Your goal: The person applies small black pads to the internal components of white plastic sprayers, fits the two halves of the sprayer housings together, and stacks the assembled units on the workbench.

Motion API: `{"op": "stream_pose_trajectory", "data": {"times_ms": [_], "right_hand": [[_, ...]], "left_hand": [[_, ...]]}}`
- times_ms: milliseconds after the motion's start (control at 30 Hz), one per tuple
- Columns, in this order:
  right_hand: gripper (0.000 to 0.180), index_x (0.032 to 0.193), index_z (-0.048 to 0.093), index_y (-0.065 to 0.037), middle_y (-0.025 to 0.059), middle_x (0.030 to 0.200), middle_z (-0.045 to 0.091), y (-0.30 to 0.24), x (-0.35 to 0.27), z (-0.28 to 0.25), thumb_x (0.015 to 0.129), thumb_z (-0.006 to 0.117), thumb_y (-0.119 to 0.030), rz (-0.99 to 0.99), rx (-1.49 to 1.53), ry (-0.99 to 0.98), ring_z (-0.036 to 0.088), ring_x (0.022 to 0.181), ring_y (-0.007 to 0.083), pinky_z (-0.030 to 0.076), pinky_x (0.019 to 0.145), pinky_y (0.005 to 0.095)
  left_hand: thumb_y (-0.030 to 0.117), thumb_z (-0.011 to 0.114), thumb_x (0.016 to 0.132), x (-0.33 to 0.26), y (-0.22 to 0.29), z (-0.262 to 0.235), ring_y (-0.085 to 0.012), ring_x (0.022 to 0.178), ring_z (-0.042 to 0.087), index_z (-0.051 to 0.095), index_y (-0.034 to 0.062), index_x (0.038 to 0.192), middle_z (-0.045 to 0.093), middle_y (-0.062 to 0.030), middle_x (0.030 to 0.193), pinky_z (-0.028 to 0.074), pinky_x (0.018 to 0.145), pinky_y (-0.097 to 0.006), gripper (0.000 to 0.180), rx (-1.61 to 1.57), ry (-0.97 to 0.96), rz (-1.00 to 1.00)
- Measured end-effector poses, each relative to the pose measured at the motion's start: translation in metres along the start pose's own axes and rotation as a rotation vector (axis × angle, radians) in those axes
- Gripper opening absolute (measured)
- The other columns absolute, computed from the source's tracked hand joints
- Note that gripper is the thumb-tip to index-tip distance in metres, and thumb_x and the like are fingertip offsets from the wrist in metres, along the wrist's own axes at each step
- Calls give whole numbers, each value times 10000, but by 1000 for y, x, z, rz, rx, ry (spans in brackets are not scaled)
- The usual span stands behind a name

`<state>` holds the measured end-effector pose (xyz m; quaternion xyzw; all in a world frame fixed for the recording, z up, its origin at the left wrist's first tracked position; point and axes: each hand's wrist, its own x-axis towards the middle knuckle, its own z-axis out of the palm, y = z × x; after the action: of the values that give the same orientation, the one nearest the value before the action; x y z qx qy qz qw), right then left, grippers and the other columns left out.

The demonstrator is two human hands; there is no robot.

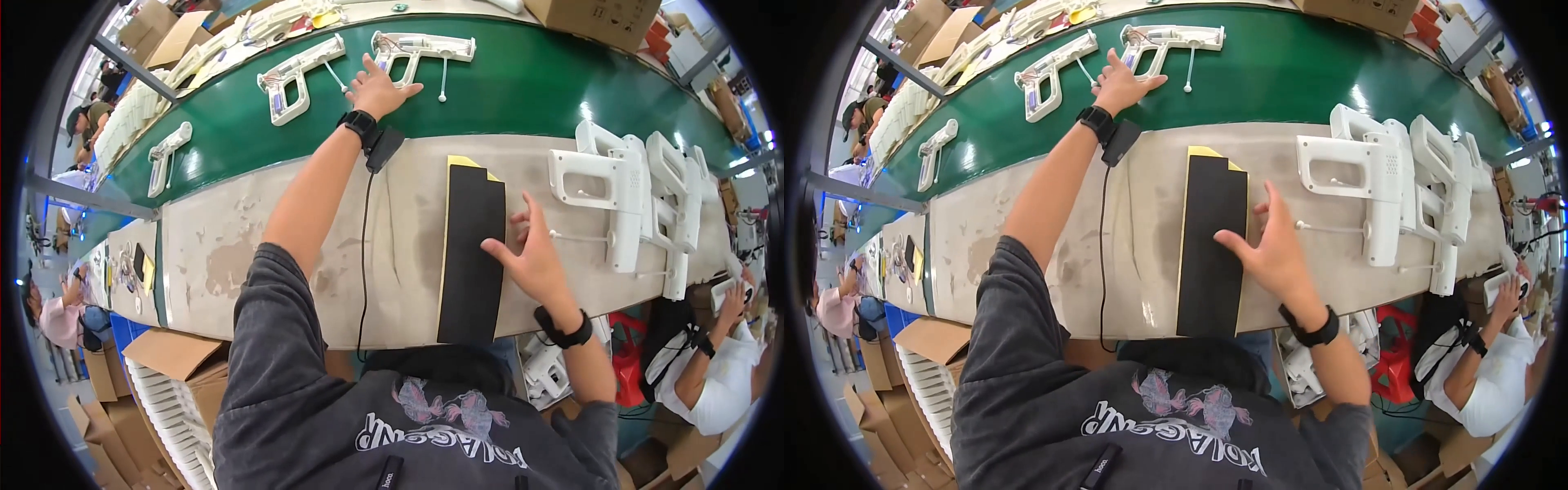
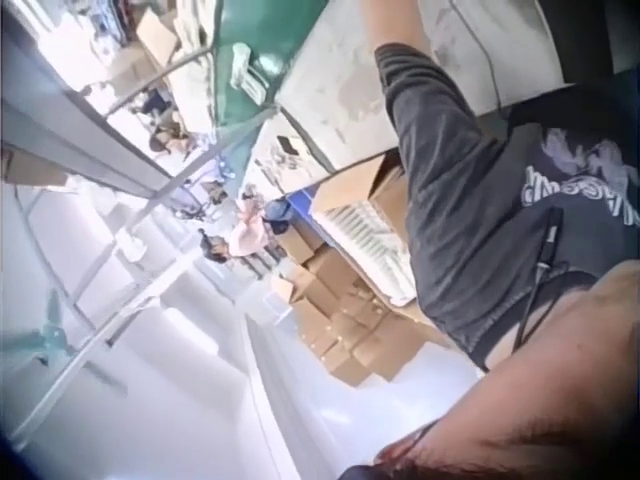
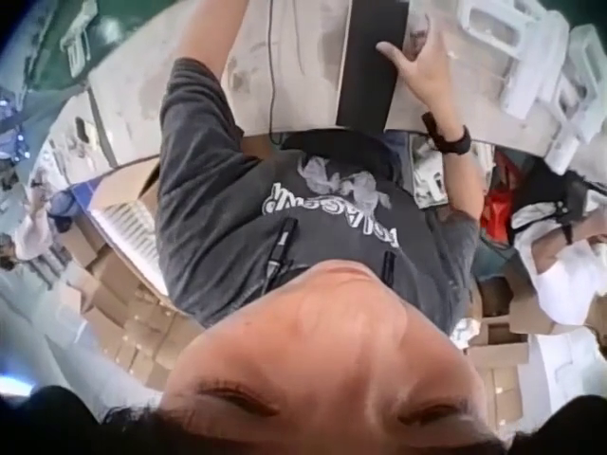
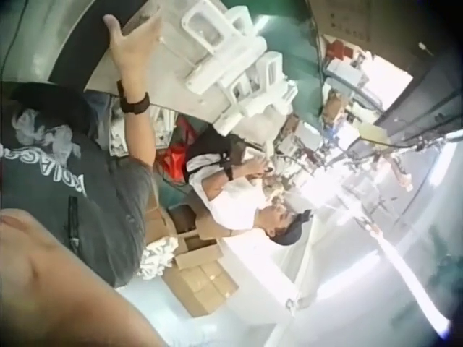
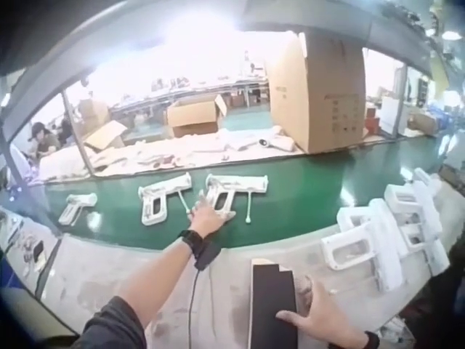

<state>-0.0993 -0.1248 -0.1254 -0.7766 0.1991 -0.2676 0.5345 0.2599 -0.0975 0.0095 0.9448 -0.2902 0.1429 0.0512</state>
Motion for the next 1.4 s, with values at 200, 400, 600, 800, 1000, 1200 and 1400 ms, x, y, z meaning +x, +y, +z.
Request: {"op": "stream_pose_trajectory", "data": {"times_ms": [200,400,600,800,1000,1200,1400], "right_hand": [[1184,1489,289,44,134,1048,553,-25,-22,19,619,927,-444,98,-143,95,517,980,279,437,908,420],[1092,1498,281,48,85,883,577,-5,-8,-4,677,909,-306,188,-6,-157,562,810,198,485,752,342],[643,1380,479,46,48,962,652,3,-11,-42,856,772,-187,249,425,-424,618,849,111,503,733,272],[329,1235,595,17,47,1098,671,5,-55,-58,957,647,-151,469,740,-364,642,944,112,519,819,272],[320,1225,604,3,31,1071,665,9,-55,-50,962,643,-174,402,816,-275,618,935,85,491,795,229],[332,1232,609,-1,-22,994,643,-30,44,-44,954,650,-179,179,824,-421,572,852,36,460,724,201],[371,1276,588,10,29,1105,682,-96,101,-27,962,644,-180,-70,915,-671,624,957,56,490,792,204]], "left_hand": [[470,803,737,-8,15,28,-485,1106,547,114,-72,1447,571,-320,1170,442,979,-507,1128,-149,151,85],[414,801,731,1,22,31,-449,951,634,305,-36,1162,646,-286,956,505,870,-471,796,-231,186,132],[405,811,736,-42,32,-39,-427,910,651,301,-29,1174,639,-287,947,521,814,-450,801,-410,111,167],[316,839,757,-153,26,-78,-382,971,620,308,-6,1165,567,-261,1080,495,823,-440,743,-651,188,250],[276,842,752,-227,21,-39,-374,1060,604,327,5,1186,549,-241,1187,485,886,-439,726,-777,304,207],[305,888,736,-214,-6,-62,-388,1195,492,337,-68,1275,478,-250,1256,376,1046,-438,856,-533,515,112],[207,807,837,-236,-36,-133,-314,1251,496,458,-50,1300,498,-213,1335,386,1058,-395,634,-331,690,135]]}}
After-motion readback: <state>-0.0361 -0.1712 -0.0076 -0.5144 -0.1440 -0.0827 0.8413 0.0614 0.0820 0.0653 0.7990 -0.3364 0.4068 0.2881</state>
